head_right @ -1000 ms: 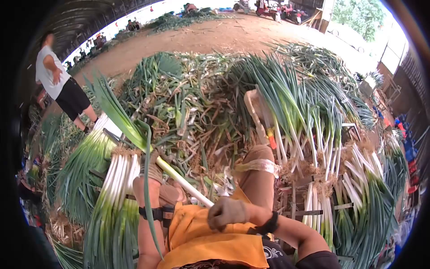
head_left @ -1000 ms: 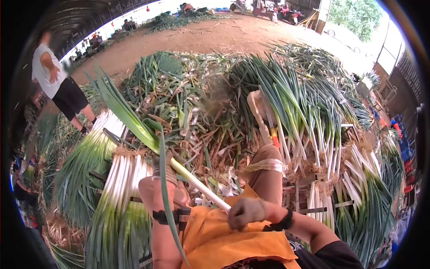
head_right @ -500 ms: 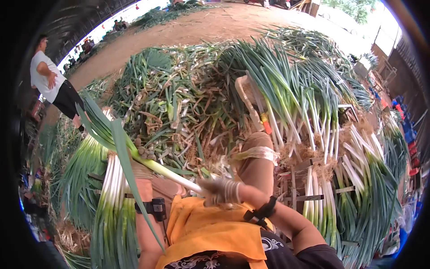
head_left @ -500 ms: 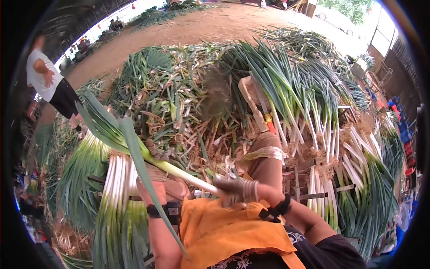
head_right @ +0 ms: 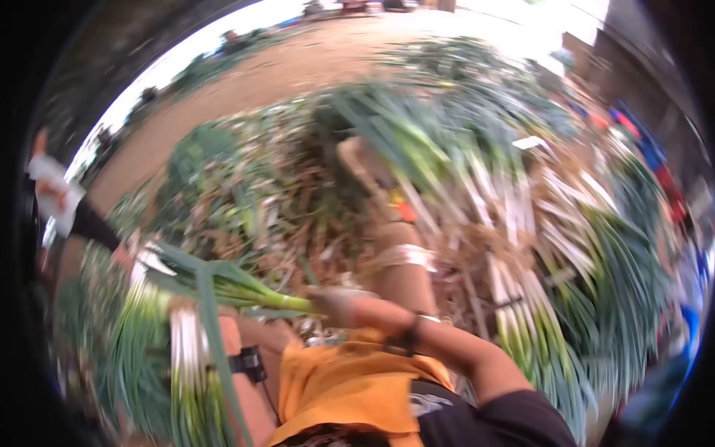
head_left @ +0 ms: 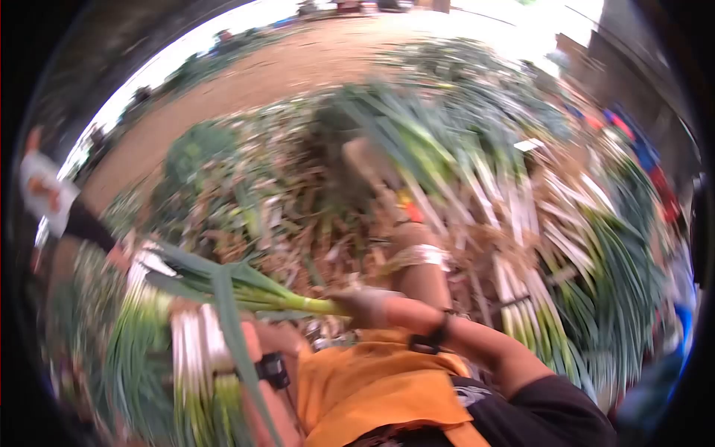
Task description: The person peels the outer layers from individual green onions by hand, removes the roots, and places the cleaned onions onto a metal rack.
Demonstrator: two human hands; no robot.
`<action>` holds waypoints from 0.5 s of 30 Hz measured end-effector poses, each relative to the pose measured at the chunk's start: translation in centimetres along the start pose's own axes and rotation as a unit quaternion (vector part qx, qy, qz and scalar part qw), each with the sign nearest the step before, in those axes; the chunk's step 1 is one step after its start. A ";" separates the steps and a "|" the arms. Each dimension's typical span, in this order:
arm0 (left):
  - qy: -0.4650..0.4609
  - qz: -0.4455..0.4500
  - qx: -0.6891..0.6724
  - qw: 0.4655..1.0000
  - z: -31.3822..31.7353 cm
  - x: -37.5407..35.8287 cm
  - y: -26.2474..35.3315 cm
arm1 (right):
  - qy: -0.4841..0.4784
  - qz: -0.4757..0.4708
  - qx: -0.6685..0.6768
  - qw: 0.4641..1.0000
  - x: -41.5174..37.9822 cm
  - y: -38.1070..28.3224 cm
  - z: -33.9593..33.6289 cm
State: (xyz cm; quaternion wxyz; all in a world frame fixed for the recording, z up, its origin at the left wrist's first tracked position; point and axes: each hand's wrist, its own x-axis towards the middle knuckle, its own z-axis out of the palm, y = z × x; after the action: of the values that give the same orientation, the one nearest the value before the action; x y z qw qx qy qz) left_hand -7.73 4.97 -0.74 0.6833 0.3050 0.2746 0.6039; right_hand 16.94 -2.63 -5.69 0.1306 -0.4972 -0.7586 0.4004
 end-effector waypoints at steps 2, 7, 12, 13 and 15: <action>-0.066 -0.055 0.026 0.996 3.1 0.3 -2.1 | 0.085 -0.012 0.092 0.992 3.1 -1.0 -0.9; -0.233 -0.140 0.088 0.958 11.9 1.0 -5.0 | 0.302 0.013 0.361 0.882 -4.1 1.9 -11.6; -0.253 -0.228 0.188 0.921 10.8 2.5 -9.1 | 0.580 -0.116 0.234 0.772 -24.6 10.6 -17.8; -0.239 -0.249 0.221 0.912 10.2 2.6 -9.7 | 0.696 -0.142 0.306 0.634 -27.7 7.1 -17.3; -0.196 -0.238 0.276 0.910 8.7 2.1 -10.6 | 0.646 -0.251 0.385 0.609 -38.2 11.9 -17.5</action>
State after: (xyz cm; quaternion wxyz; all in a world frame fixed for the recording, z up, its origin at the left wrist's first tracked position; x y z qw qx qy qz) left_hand 5.96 5.46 -2.86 0.7352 0.5191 0.3557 0.2519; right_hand 53.08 -24.88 4.48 0.8617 -0.3211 -0.3482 0.1820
